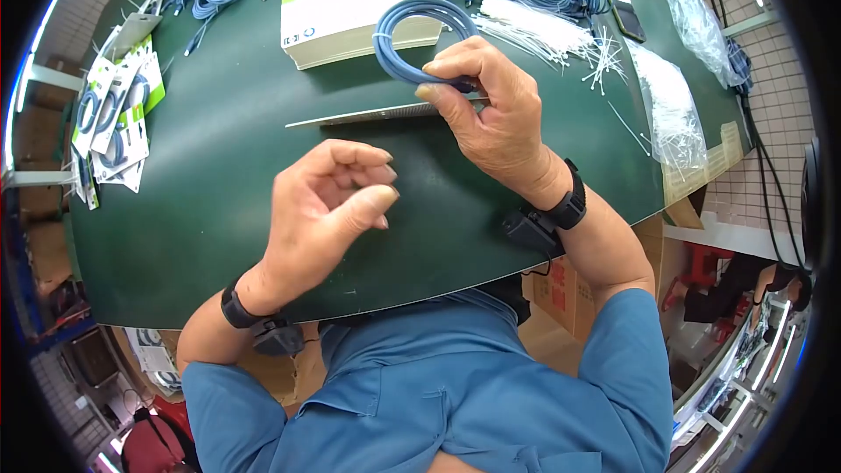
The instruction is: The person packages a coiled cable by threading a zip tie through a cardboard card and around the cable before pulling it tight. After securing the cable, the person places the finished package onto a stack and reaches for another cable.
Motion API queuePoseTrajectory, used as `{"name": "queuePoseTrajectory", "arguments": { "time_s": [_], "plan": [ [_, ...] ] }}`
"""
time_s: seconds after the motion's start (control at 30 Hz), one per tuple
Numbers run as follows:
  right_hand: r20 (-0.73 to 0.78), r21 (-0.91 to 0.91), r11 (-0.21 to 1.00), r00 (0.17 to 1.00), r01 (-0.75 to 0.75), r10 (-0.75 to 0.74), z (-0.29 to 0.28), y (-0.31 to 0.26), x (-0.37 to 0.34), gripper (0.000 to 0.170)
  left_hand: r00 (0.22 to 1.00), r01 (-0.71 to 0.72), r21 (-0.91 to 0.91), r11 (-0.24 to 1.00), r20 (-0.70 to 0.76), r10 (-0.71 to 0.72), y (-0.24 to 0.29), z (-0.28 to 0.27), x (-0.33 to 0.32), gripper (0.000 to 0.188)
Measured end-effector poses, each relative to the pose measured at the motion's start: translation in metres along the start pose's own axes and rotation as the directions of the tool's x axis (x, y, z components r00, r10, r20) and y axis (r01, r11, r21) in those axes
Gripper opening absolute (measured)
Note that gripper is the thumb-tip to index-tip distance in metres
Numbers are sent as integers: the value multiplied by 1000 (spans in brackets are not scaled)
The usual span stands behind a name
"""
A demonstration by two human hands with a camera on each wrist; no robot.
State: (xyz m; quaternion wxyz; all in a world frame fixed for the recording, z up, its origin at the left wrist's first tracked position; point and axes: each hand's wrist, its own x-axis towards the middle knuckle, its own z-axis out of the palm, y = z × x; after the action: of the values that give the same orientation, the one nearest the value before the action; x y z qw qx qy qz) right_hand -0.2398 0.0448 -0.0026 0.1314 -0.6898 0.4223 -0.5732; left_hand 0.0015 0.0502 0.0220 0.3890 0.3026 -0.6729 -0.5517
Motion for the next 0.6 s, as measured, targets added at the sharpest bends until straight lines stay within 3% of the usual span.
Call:
{"name": "queuePoseTrajectory", "arguments": {
  "time_s": [0.03, 0.07, 0.1, 0.2, 0.27, 0.37, 0.47, 0.5, 0.6],
  "plan": [
    [12, -6, 998, 998, 58, -57, 0, 0, -1, 25, 964, 263, -296, 918, 52, -260, -2, 0, -3, 34],
    [28, -11, 993, 993, 116, -116, 1, 1, -3, 26, 864, 484, -543, 686, 173, -473, -4, 0, -6, 37],
    [45, -15, 984, 984, 175, -174, 2, 1, -4, 28, 863, 484, -547, 683, 170, -476, -4, -1, -5, 37],
    [78, -9, 967, 965, 254, -252, 2, -5, -4, 29, 780, 544, -714, 440, 238, -578, -2, -5, 5, 38],
    [95, -7, 957, 953, 291, -289, 1, -9, -4, 30, 781, 535, -734, 419, 240, -577, -13, -6, 1, 36],
    [248, 48, 976, 944, 212, -217, -3, -16, 1, 27, 784, 515, -769, 379, 243, -571, -24, -6, -1, 32],
    [280, 45, 992, 951, 122, -130, -10, -23, 14, 25, 807, 507, -671, 541, 150, -571, -23, -1, 2, 29],
    [291, 40, 996, 953, 76, -84, -11, -24, 17, 24, 807, 508, -672, 539, 152, -571, -21, 3, 3, 29],
    [322, -46, 993, 943, 108, -87, -11, -31, 19, 24, 864, 444, -648, 619, 126, -488, -16, 13, 11, 27]
  ]
}}
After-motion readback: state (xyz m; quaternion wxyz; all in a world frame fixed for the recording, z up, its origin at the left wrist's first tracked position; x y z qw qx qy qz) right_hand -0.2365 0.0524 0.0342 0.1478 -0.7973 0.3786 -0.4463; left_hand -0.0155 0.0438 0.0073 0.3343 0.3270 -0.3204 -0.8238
